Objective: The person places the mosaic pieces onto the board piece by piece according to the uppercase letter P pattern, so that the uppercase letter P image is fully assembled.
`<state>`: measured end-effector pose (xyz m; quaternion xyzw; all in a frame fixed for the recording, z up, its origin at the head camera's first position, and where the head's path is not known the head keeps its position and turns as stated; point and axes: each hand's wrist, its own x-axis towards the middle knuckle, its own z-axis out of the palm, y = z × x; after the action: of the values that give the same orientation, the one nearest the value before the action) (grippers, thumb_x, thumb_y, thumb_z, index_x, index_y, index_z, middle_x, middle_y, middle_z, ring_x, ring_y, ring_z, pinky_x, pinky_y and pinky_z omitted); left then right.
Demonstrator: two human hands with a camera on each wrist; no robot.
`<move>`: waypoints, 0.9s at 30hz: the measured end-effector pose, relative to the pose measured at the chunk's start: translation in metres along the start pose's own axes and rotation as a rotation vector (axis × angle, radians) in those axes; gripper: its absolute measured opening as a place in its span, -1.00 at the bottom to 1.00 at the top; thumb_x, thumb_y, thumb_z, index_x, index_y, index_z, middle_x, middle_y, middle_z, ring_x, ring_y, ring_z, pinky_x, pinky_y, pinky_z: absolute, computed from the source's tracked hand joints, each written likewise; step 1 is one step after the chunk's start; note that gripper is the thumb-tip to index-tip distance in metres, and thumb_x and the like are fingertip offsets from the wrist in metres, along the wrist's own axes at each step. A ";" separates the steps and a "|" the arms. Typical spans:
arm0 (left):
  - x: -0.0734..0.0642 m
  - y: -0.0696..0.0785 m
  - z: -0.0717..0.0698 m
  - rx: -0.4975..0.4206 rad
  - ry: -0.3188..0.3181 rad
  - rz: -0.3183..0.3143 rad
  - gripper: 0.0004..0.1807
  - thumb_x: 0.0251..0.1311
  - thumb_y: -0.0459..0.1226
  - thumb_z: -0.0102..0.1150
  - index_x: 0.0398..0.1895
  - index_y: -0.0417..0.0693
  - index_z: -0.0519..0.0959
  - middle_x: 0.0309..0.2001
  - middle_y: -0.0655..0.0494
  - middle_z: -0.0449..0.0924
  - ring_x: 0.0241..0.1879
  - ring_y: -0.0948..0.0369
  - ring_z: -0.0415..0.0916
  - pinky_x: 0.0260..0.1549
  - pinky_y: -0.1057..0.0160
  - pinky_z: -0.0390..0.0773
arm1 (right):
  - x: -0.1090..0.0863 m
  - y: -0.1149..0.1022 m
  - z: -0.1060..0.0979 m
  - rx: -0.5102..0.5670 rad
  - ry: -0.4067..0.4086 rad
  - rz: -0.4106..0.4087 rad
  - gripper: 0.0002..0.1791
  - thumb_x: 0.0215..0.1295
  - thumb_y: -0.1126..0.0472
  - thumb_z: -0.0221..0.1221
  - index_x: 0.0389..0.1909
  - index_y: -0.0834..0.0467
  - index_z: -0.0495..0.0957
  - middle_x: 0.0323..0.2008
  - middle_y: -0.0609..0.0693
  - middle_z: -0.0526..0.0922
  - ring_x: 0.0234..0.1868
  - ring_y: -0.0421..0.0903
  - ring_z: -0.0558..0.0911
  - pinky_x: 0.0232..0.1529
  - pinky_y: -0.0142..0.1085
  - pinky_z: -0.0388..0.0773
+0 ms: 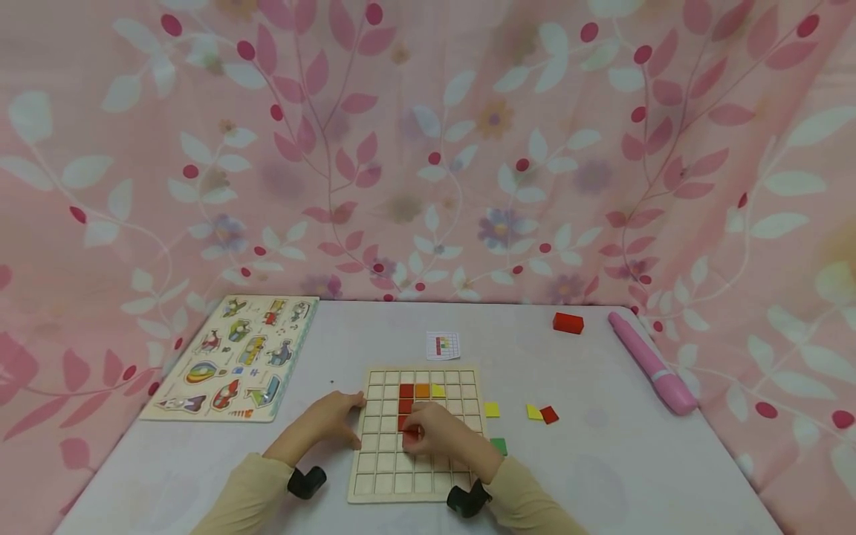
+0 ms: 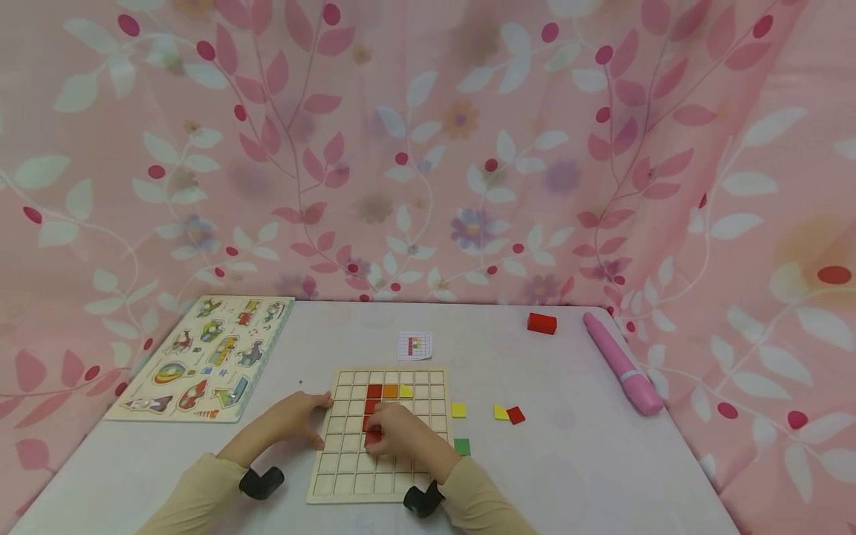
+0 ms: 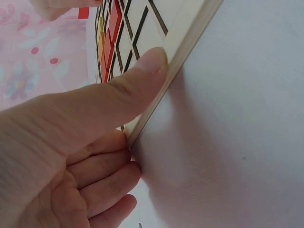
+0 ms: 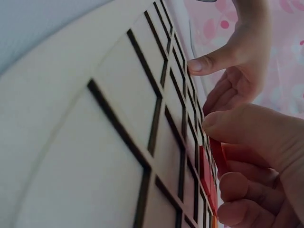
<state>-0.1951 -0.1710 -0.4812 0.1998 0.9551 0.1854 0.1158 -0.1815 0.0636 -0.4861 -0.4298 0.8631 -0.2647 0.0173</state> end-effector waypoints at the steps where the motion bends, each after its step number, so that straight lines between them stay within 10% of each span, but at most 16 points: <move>1: 0.000 0.000 0.000 -0.002 0.001 0.002 -0.19 -0.50 -0.16 0.54 0.00 -0.25 0.50 0.03 -0.13 0.46 0.01 -0.10 0.35 -0.02 -0.02 0.32 | 0.001 0.000 0.002 0.002 -0.014 0.018 -0.87 -0.04 0.21 0.31 -0.45 0.15 0.62 -0.53 -0.19 0.40 -0.50 -0.33 0.31 -0.50 -0.63 0.29; 27: -0.003 0.004 -0.002 -0.023 0.001 -0.016 -0.22 -0.50 -0.19 0.54 -0.01 -0.22 0.51 0.05 -0.11 0.44 0.02 -0.09 0.34 -0.01 -0.02 0.30 | 0.008 -0.001 0.009 0.015 -0.069 0.107 -0.84 -0.04 0.16 0.33 -0.41 0.06 0.59 -0.52 -0.25 0.38 -0.49 -0.33 0.32 -0.48 -0.58 0.30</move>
<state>-0.1920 -0.1694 -0.4771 0.1906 0.9546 0.1953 0.1191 -0.1830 0.0533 -0.4915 -0.3918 0.8817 -0.2547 0.0645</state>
